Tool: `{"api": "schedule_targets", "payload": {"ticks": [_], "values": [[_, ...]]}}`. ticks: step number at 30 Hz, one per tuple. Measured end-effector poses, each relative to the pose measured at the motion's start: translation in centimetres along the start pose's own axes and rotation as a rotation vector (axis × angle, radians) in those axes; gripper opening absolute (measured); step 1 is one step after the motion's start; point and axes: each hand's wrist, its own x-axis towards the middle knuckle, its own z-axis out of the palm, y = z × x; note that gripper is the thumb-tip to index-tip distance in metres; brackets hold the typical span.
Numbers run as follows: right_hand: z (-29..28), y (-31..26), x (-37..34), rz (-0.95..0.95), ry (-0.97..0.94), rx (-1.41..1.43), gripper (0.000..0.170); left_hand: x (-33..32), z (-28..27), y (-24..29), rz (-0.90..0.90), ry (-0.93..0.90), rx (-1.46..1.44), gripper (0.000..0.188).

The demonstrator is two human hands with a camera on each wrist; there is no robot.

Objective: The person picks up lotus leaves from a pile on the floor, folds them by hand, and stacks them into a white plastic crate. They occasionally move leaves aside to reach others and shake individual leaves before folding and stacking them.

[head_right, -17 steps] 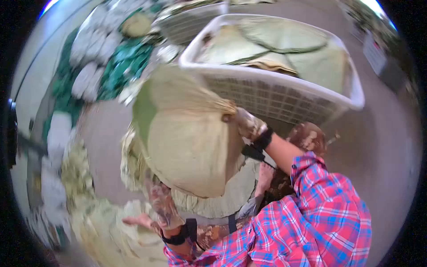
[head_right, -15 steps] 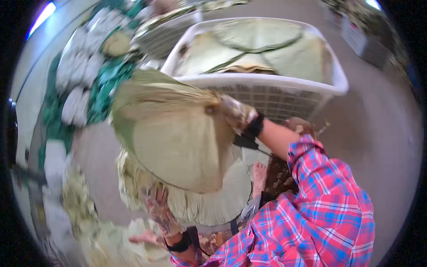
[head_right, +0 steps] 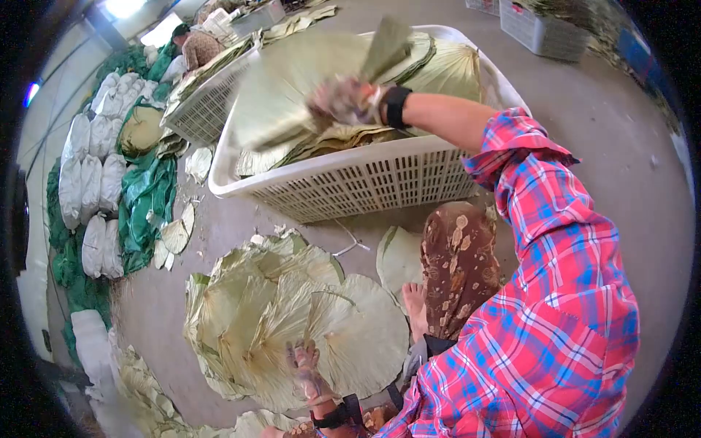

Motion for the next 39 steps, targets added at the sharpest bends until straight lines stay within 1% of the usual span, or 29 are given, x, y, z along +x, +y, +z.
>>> {"api": "schedule_targets", "payload": {"ticks": [1,2,3,5,7,8,9,10,12,14,15,17,19,20,21,22,24,26,27,28,29,30,32,33,34,36,37,38,39], "values": [[3.3,1.9,-1.7,0.013,-0.341,0.199,0.018,-1.1,1.3,0.9,-0.033,0.03,0.072,0.053],[7.1,2.7,-3.0,-0.024,-0.236,0.344,0.018,-1.1,1.1,0.7,-0.042,0.042,0.07,0.053],[1.4,2.3,-2.2,-0.02,-0.262,0.285,0.018,-2.4,0.8,2.4,-0.046,0.03,0.091,0.053],[-0.1,2.6,-2.0,-0.058,-0.345,0.281,0.018,-3.2,0.2,2.1,-0.111,0.086,0.12,0.054],[2.1,6.3,-1.6,-0.32,-0.187,0.999,0.03,-2.8,-0.2,0.5,-0.165,0.049,0.022,0.055],[1.4,6.0,-0.7,-0.333,-0.206,0.731,0.028,-2.5,-0.2,-0.6,-0.208,0.045,0.022,0.056],[0.4,5.6,-0.6,-0.145,-0.32,0.752,0.027,-2.5,0.1,-1.7,-0.268,0.05,0.017,0.058],[5.3,8.8,-1.5,-0.182,-0.333,0.77,0.03,-4.1,-0.3,-2.7,-0.321,0.043,0.005,0.06],[8.2,10.3,-2.1,0.444,-0.716,1.509,0.03,-7.1,-1.1,-4.6,-0.399,0.025,0.017,0.056],[7.4,9.4,-3.0,0.318,-0.813,1.572,0.029,-8.8,-1.9,-8.0,-0.429,0.05,0.066,0.05],[5.4,7.6,-2.7,0.322,-0.86,1.576,0.029,-9.7,-2.2,-9.7,-0.41,0.023,0.146,0.046],[0.7,2.3,-1.3,0.247,-0.84,0.546,0.031,-9.3,-3.2,-12.0,-0.382,-0.005,0.222,0.043],[-0.3,1.6,-0.7,0.123,-0.737,0.322,0.031,-8.1,-6.0,-12.8,-0.611,0.069,0.371,0.045],[-1.0,1.2,-0.2,0.078,-0.686,0.275,0.031,-7.7,-6.9,-12.8,-0.625,0.058,0.362,0.045],[-1.8,0.8,-0.2,0.053,-0.624,0.237,0.031,-6.6,-8.1,-12.6,-0.489,0.106,0.448,0.043],[-3.1,-0.2,-0.1,0.039,-0.556,0.213,0.031,-5.5,-8.9,-12.2,-0.351,0.155,0.532,0.041],[-6.2,-2.6,-0.1,0.06,-0.42,0.211,0.031,-3.9,-9.6,-11.2,-0.368,0.111,0.835,0.041],[-9.7,-5.4,-0.1,0.088,-0.294,0.28,0.031,0.4,-8.6,-10.0,-0.292,0.243,0.887,0.04],[-11.4,-7.1,-0.4,0.102,-0.239,0.337,0.031,2.0,-8.0,-11.1,-0.294,0.231,0.881,0.04],[-12.6,-8.7,-1.0,0.119,-0.213,0.407,0.031,3.5,-7.5,-12.5,-0.201,0.247,1.045,0.039],[-13.5,-10.5,-1.8,0.129,-0.21,0.48,0.031,4.1,-7.2,-13.8,-0.104,0.261,1.201,0.039],[-14.0,-12.7,-2.7,0.135,-0.235,0.567,0.031,4.1,-6.3,-13.8,-0.103,0.248,1.192,0.039],[-12.5,-16.7,-5.9,0.095,-0.409,0.749,0.03,3.9,-4.2,-13.5,-0.236,-0.004,1.501,0.039],[-12.2,-20.0,-6.6,0.106,-0.494,0.844,0.031,4.3,-4.5,-14.2,-0.337,-0.062,1.406,0.039],[-10.6,-23.1,-7.7,0.118,-0.578,0.944,0.031,4.5,-5.2,-14.2,-0.339,-0.065,1.409,0.039],[-5.8,-25.4,-10.3,0.011,-0.681,0.928,0.038,4.2,-7.0,-13.7,-0.411,0.196,1.098,0.041],[-4.5,-26.6,-11.2,0.016,-0.687,0.928,0.038,3.8,-7.8,-11.1,-0.398,0.293,0.913,0.038],[-3.4,-28.0,-12.0,-0.059,-0.719,0.933,0.047,3.5,-8.0,-10.2,-0.405,0.29,0.915,0.038],[-2.3,-28.7,-12.5,-0.135,-0.752,0.96,0.056,3.1,-7.9,-9.3,-0.286,0.355,0.507,0.035]]}}
